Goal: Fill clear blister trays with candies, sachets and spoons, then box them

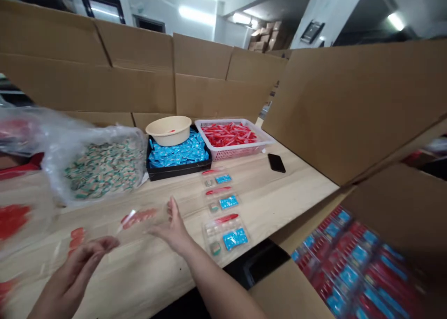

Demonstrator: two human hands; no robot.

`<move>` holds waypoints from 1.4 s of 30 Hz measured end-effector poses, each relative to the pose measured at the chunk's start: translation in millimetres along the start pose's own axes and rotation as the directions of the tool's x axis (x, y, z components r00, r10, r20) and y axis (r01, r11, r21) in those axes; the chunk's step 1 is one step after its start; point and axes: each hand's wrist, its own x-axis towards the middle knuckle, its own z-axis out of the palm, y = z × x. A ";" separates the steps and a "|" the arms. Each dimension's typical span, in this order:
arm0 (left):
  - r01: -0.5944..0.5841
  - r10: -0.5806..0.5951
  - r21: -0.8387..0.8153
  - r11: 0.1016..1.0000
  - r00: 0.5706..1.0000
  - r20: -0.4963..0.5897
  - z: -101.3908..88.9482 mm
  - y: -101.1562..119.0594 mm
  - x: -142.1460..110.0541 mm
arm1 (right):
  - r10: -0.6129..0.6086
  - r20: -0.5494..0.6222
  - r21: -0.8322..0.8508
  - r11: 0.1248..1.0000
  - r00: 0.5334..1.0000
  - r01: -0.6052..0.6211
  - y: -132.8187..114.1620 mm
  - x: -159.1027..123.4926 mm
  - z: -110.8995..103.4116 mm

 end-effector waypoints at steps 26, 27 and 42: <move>0.208 -0.115 -0.127 0.970 0.850 0.514 210.7 73.4 19.2 | -0.073 -0.530 -0.828 0.260 0.845 -0.497 34.9 -66.0 -191.5; 0.180 -0.091 -0.128 0.975 0.858 0.506 205.9 72.6 16.5 | -0.066 -0.508 -0.840 0.262 0.859 -0.476 36.7 -67.0 -191.5; 0.041 -0.072 0.741 0.671 0.997 0.010 -35.3 -76.2 -85.9 | -0.228 0.571 -0.577 0.572 0.788 0.583 -31.3 -42.6 38.7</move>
